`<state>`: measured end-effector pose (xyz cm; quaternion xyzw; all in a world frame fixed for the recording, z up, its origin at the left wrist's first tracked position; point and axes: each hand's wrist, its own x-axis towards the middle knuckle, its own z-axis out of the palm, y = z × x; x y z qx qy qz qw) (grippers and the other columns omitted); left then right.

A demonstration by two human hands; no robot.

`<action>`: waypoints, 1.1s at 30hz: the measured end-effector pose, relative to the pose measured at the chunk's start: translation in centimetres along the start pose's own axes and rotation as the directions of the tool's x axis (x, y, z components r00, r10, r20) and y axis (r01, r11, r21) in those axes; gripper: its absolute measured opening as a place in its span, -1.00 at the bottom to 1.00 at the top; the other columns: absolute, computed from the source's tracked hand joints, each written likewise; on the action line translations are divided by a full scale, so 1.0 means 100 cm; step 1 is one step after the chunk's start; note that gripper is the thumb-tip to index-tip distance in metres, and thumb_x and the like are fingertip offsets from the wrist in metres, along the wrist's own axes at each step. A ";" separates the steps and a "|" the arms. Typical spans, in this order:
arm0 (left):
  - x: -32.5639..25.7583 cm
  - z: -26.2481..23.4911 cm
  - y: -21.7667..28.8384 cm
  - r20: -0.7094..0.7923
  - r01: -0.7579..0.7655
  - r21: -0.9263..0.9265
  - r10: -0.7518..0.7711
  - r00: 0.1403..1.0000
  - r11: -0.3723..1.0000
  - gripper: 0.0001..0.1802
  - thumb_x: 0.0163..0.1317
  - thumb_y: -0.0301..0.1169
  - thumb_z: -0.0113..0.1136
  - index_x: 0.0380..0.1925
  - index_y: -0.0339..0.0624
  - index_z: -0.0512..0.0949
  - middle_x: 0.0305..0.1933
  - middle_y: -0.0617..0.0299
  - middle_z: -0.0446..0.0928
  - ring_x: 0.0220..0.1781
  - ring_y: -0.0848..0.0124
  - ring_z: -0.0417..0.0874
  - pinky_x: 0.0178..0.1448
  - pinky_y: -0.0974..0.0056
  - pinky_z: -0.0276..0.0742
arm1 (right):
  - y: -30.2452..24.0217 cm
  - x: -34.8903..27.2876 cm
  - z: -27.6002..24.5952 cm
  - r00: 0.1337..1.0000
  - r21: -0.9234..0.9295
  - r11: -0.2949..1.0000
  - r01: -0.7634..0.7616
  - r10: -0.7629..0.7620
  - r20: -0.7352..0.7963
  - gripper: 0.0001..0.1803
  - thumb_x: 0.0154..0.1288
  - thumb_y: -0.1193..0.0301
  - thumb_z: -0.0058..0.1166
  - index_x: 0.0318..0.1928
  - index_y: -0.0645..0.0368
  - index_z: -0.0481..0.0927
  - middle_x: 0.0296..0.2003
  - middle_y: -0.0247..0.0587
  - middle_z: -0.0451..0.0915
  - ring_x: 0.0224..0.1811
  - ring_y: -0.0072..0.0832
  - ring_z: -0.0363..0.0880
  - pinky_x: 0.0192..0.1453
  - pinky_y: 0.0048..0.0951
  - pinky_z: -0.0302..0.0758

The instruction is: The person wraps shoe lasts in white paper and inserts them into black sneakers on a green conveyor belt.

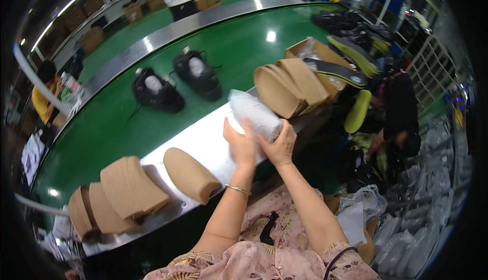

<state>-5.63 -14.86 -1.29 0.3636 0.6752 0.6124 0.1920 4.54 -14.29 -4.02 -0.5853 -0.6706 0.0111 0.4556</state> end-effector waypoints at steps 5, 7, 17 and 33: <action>-0.070 -0.077 0.064 0.302 -0.520 -0.232 0.569 0.765 0.822 -0.42 0.02 -0.58 0.17 0.10 -0.44 0.28 0.18 -0.17 0.27 0.25 0.00 0.28 0.29 0.10 0.19 | -0.007 -0.021 0.007 0.990 -0.142 0.981 -0.132 0.138 0.035 0.05 -0.19 0.02 0.35 0.21 0.30 0.09 0.13 0.19 0.23 0.22 0.02 0.17 0.24 -0.01 0.11; -0.073 -0.119 0.073 0.286 -0.568 -0.208 0.604 0.743 0.797 -0.49 0.01 -0.63 0.13 0.05 -0.43 0.33 0.17 -0.14 0.30 0.24 0.02 0.30 0.28 0.10 0.22 | -0.022 -0.018 -0.009 0.977 -0.174 0.971 -0.161 0.182 0.109 0.17 -0.17 0.02 0.34 0.31 0.34 -0.06 0.24 0.25 0.09 0.33 0.08 0.00 0.32 0.02 0.02; -0.030 -0.214 -0.018 -0.032 0.019 0.014 -0.019 0.999 1.000 -0.47 0.28 -0.44 -0.08 0.21 -0.43 0.12 0.26 -0.14 0.18 0.30 0.14 0.21 0.36 0.15 0.06 | -0.151 -0.106 -0.015 0.841 0.396 0.911 0.114 -0.301 0.450 -0.12 -0.10 0.21 0.37 0.17 0.36 0.21 0.10 0.18 0.33 0.12 0.03 0.35 0.21 -0.15 0.29; -0.060 -0.152 0.038 0.708 0.531 -0.454 -0.072 0.702 0.715 -0.75 0.34 -0.33 -0.04 -0.13 -0.27 0.46 -0.19 0.23 0.54 -0.19 0.50 0.55 -0.15 0.37 0.50 | -0.070 -0.116 -0.121 0.831 0.803 0.247 -0.542 0.299 0.469 -0.37 0.04 0.43 0.27 0.10 0.23 0.27 -0.02 -0.23 0.39 0.07 -0.49 0.36 0.21 -0.42 0.27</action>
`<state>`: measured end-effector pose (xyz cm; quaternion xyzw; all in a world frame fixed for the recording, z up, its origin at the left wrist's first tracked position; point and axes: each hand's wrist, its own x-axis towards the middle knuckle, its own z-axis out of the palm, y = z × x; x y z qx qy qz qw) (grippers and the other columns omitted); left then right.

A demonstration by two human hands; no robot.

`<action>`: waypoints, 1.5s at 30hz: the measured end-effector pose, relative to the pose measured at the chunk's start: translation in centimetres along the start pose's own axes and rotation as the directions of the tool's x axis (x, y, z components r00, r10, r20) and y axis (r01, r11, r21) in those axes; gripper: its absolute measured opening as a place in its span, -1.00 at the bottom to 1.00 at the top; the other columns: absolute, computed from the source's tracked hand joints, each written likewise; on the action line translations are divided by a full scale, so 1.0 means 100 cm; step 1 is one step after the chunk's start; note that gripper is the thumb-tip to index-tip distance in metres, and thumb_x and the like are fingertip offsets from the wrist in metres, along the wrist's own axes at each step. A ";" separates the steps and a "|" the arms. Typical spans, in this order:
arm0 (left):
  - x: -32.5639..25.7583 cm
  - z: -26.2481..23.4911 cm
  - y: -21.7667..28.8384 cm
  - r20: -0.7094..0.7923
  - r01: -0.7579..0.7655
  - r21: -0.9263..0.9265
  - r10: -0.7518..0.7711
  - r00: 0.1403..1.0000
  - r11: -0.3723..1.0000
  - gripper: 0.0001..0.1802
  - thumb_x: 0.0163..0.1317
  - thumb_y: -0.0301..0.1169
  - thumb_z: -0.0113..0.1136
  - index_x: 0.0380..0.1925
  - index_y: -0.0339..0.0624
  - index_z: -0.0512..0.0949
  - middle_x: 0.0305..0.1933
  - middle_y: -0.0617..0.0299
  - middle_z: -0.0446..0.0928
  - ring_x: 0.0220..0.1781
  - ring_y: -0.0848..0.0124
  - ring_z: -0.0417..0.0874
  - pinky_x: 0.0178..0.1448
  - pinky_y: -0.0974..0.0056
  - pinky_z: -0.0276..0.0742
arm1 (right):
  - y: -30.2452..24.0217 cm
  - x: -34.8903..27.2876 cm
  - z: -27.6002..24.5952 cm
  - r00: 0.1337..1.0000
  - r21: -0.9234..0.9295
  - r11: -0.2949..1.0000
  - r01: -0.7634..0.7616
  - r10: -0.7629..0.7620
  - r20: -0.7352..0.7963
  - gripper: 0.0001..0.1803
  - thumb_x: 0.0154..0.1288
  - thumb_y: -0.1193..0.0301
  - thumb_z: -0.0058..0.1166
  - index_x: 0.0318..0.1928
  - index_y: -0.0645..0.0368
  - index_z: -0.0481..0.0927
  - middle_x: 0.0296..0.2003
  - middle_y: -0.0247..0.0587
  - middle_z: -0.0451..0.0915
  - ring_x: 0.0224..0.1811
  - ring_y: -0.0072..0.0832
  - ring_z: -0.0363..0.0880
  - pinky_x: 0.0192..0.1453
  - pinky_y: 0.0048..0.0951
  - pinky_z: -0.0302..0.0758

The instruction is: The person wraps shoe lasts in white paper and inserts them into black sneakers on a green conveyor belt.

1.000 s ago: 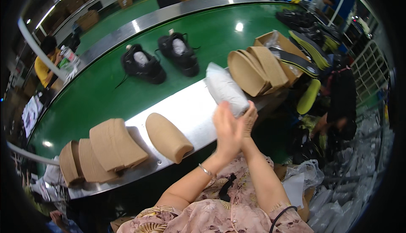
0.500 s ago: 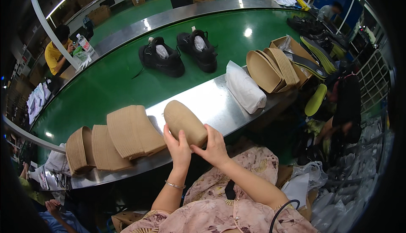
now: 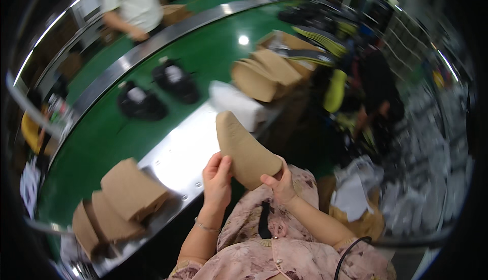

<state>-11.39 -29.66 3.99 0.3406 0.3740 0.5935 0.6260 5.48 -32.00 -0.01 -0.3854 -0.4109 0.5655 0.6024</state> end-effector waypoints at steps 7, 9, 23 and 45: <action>-0.011 0.082 -0.051 0.328 0.274 -0.155 -0.212 0.921 0.949 -0.71 0.34 -0.37 -0.02 -0.02 -0.30 0.39 0.00 0.19 0.50 -0.01 0.43 0.54 0.08 0.33 0.45 | -0.018 -0.074 -0.089 0.959 -0.512 0.841 0.175 -0.263 -0.104 -0.08 -0.03 0.36 0.32 0.28 0.24 0.04 0.14 -0.01 0.28 0.23 -0.28 0.27 0.28 -0.31 0.22; -0.001 0.104 -0.069 0.364 0.336 -0.037 -0.301 0.882 0.941 -0.74 0.33 -0.38 -0.01 -0.06 -0.31 0.43 -0.06 0.21 0.53 -0.06 0.46 0.56 0.05 0.36 0.47 | -0.033 -0.095 -0.127 0.971 -0.642 0.745 0.181 -0.238 -0.002 -0.13 0.00 0.42 0.26 0.28 0.25 0.05 0.20 -0.01 0.25 0.25 -0.20 0.26 0.31 -0.29 0.20; 0.033 0.159 -0.205 0.203 0.661 0.286 -0.718 0.666 0.694 -0.77 0.33 -0.43 -0.03 -0.10 -0.32 0.46 -0.13 0.18 0.57 -0.15 0.44 0.60 -0.05 0.37 0.51 | 0.142 -0.108 -0.491 -0.112 -0.152 0.630 -0.762 -0.358 -0.927 -0.55 0.17 0.14 0.07 -0.13 0.30 0.47 -0.12 0.13 0.50 -0.01 -0.01 0.41 0.11 -0.14 0.34; 0.073 0.171 -0.201 0.278 0.408 0.486 -0.579 0.767 0.773 -0.90 0.26 -0.42 0.09 -0.29 -0.21 0.47 -0.44 0.46 0.40 -0.39 0.69 0.34 -0.29 0.54 0.24 | -0.053 -0.124 -0.357 0.852 -0.787 0.587 -0.190 -0.299 -0.429 -0.57 0.10 0.47 -0.03 0.03 0.33 0.46 0.25 0.05 0.19 0.34 -0.13 0.08 0.38 -0.29 0.04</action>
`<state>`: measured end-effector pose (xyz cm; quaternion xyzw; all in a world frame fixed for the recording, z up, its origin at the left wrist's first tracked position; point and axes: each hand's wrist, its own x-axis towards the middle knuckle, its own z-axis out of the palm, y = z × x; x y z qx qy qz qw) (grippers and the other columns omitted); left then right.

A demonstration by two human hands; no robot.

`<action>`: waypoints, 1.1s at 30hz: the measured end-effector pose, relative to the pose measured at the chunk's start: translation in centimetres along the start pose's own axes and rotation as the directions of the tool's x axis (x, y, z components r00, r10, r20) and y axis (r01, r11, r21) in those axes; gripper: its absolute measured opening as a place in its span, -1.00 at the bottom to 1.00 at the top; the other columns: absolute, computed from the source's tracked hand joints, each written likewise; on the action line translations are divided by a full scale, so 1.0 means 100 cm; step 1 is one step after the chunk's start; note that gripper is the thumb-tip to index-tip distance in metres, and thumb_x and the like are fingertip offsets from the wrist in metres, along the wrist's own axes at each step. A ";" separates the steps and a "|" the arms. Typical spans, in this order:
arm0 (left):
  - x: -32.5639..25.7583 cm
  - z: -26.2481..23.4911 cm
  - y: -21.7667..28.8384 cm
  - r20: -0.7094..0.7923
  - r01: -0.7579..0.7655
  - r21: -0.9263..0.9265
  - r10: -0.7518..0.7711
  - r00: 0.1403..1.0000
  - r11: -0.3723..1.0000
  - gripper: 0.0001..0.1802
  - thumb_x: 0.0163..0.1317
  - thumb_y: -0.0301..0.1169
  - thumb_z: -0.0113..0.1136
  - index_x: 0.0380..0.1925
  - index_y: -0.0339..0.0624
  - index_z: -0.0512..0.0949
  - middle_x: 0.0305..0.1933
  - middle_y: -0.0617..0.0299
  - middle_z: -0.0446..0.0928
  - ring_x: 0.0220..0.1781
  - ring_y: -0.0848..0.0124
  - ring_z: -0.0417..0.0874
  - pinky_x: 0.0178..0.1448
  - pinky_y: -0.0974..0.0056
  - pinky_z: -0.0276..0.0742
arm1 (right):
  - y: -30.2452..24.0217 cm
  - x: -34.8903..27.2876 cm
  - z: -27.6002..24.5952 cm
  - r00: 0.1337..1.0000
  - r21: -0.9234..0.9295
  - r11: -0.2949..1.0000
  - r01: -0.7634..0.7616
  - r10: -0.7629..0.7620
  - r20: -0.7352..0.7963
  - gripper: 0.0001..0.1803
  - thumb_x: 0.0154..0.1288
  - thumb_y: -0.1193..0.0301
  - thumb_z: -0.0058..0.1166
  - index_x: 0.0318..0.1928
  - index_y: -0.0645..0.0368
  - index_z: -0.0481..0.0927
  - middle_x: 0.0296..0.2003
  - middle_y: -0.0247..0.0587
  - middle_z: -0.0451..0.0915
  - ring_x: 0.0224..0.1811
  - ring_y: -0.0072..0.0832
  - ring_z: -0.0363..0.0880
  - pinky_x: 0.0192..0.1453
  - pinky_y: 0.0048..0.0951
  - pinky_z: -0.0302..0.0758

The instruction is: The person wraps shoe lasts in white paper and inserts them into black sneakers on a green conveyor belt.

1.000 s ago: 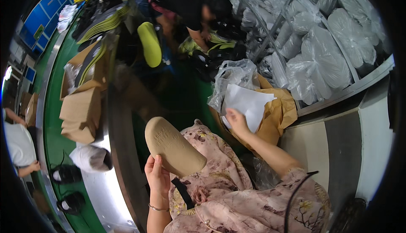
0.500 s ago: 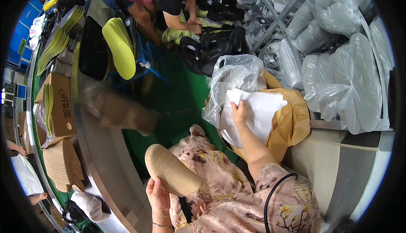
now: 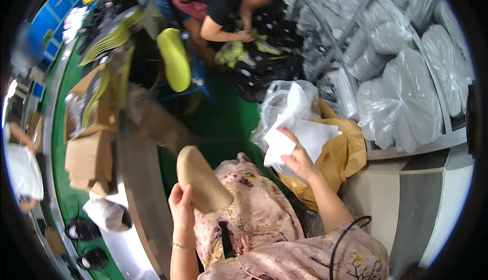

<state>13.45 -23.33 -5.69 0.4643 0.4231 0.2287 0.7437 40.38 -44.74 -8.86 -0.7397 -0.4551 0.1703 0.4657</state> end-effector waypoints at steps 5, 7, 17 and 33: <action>-0.002 -0.002 0.007 0.030 -0.126 -0.035 0.127 0.991 0.991 -0.90 0.25 -0.39 0.13 -0.33 -0.17 0.48 -0.45 0.49 0.39 -0.44 0.70 0.31 -0.36 0.55 0.21 | -0.141 -0.001 0.035 0.921 0.260 0.955 0.145 -0.227 0.317 -0.29 0.05 0.42 0.05 0.27 0.24 0.18 0.22 0.00 0.20 0.33 -0.11 0.05 0.38 -0.24 -0.01; -0.016 -0.013 0.008 0.036 -0.185 -0.116 0.190 0.981 0.976 -0.90 0.26 -0.39 0.12 -0.31 -0.17 0.47 -0.41 0.45 0.44 -0.41 0.69 0.37 -0.35 0.54 0.27 | -0.179 -0.009 0.061 0.828 0.169 0.948 0.271 -0.319 0.461 -0.36 0.08 0.38 0.05 0.21 0.27 0.24 0.25 -0.01 0.16 0.34 -0.09 0.03 0.36 -0.20 0.00; -0.109 -0.041 0.037 -0.084 -0.295 -0.513 0.294 0.952 0.806 -0.85 0.29 -0.38 0.07 -0.24 -0.22 0.46 -0.26 0.28 0.55 -0.27 0.58 0.53 -0.19 0.47 0.46 | -0.244 -0.013 0.120 0.586 0.155 0.746 0.648 -0.617 0.525 -0.57 0.12 0.11 0.11 -0.31 0.30 0.60 0.18 0.07 0.31 0.15 -0.08 0.26 0.26 -0.20 0.19; -0.149 -0.091 0.025 -0.191 -0.328 -0.353 0.276 0.942 0.876 -0.83 0.17 -0.45 0.20 -0.29 -0.27 0.46 -0.32 0.34 0.52 -0.33 0.58 0.47 -0.21 0.46 0.40 | -0.458 -0.008 -0.038 0.159 0.068 0.149 0.987 -0.969 -0.187 -0.60 0.11 0.32 0.17 -0.07 0.26 0.47 -0.03 -0.01 0.49 -0.16 -0.31 0.52 -0.07 -0.38 0.47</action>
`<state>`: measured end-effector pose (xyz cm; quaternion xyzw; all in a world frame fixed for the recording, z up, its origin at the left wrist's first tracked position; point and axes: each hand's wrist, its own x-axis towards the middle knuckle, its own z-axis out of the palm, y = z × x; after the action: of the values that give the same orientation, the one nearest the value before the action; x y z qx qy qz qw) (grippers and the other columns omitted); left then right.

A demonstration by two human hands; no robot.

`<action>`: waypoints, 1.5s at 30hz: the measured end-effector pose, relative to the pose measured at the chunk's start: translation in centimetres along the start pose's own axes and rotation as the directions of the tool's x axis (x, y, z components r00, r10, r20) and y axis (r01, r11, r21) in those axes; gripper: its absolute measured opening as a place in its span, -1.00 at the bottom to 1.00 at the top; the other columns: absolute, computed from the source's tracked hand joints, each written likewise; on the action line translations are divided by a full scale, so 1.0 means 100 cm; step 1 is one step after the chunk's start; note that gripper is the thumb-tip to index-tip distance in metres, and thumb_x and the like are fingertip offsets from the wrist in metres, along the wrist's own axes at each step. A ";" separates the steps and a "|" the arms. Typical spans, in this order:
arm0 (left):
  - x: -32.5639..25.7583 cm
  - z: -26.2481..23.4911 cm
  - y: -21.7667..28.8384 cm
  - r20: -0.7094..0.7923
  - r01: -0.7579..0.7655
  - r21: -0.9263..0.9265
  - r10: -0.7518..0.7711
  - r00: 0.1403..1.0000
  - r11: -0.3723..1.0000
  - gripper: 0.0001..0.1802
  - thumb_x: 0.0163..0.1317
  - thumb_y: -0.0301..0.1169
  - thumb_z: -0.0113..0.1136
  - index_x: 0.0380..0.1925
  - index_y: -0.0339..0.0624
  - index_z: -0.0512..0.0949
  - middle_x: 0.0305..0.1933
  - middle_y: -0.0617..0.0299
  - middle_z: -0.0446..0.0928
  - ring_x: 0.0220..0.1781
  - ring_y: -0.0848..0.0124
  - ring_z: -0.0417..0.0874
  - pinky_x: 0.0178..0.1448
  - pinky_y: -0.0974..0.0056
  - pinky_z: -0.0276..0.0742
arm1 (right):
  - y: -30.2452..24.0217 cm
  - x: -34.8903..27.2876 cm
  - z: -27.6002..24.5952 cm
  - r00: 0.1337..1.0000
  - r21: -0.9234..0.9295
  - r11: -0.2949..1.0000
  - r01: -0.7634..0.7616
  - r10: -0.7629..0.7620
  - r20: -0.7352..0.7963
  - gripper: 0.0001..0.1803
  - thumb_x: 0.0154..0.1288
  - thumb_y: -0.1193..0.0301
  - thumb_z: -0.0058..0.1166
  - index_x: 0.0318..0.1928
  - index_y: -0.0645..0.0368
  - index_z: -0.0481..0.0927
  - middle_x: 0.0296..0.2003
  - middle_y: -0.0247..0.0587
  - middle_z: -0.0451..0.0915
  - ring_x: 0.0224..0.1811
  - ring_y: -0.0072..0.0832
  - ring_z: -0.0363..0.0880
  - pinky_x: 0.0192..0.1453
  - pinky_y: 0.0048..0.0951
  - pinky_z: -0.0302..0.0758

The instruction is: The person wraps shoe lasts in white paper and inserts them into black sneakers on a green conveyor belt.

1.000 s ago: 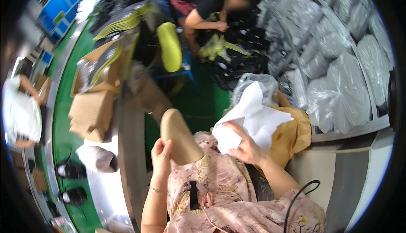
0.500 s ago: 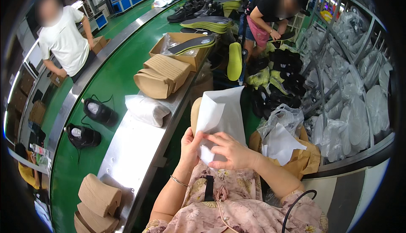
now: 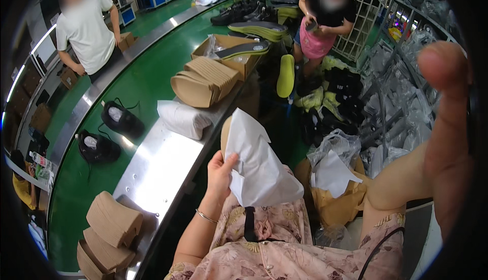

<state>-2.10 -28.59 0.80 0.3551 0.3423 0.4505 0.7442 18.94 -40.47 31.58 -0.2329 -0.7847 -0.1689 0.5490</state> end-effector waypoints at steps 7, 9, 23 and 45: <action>-0.005 0.008 0.012 0.001 -0.077 -0.095 0.077 0.997 0.992 -0.82 0.20 -0.46 0.16 -0.23 -0.30 0.47 -0.29 0.30 0.53 -0.29 0.57 0.50 -0.16 0.44 0.43 | -0.014 0.012 -0.004 0.999 0.016 0.999 0.039 -0.039 -0.002 -0.59 0.13 0.39 0.15 -0.03 0.28 0.42 -0.02 0.01 0.47 -0.13 -0.35 0.52 -0.08 -0.43 0.47; -0.008 0.010 0.014 0.013 -0.075 -0.128 0.078 0.997 0.989 -0.81 0.20 -0.46 0.15 -0.21 -0.30 0.47 -0.28 0.29 0.53 -0.29 0.56 0.50 -0.15 0.44 0.42 | -0.021 0.014 -0.006 0.999 0.007 0.999 0.052 -0.052 0.006 -0.59 0.14 0.40 0.14 -0.01 0.29 0.41 -0.02 0.01 0.47 -0.12 -0.36 0.52 -0.09 -0.44 0.48; 0.014 -0.004 -0.007 0.045 -0.134 -0.055 0.136 0.990 0.989 -0.83 0.29 -0.33 0.11 -0.37 -0.20 0.50 -0.39 0.45 0.49 -0.39 0.71 0.40 -0.29 0.56 0.32 | 0.047 -0.128 0.118 0.507 0.260 0.458 -0.850 0.845 0.169 -0.55 0.18 0.40 0.17 0.04 0.32 0.37 -0.11 -0.11 0.49 -0.14 -0.53 0.50 -0.14 -0.59 0.46; 0.010 -0.003 -0.032 0.030 0.134 -0.351 -0.132 0.991 0.927 -0.51 0.39 -0.05 -0.20 -0.09 -0.30 0.43 -0.17 0.14 0.53 -0.23 0.41 0.59 -0.14 0.32 0.57 | 0.042 -0.262 0.183 0.104 -0.413 0.287 -0.864 0.905 0.412 -0.31 0.30 0.02 -0.16 0.26 0.26 0.18 0.01 0.21 0.40 0.13 0.07 0.33 0.19 -0.16 0.29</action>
<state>-0.65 -28.69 -2.19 0.1936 0.2771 0.4520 0.8255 14.51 -32.14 0.73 -0.7106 -0.6052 0.2463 0.2611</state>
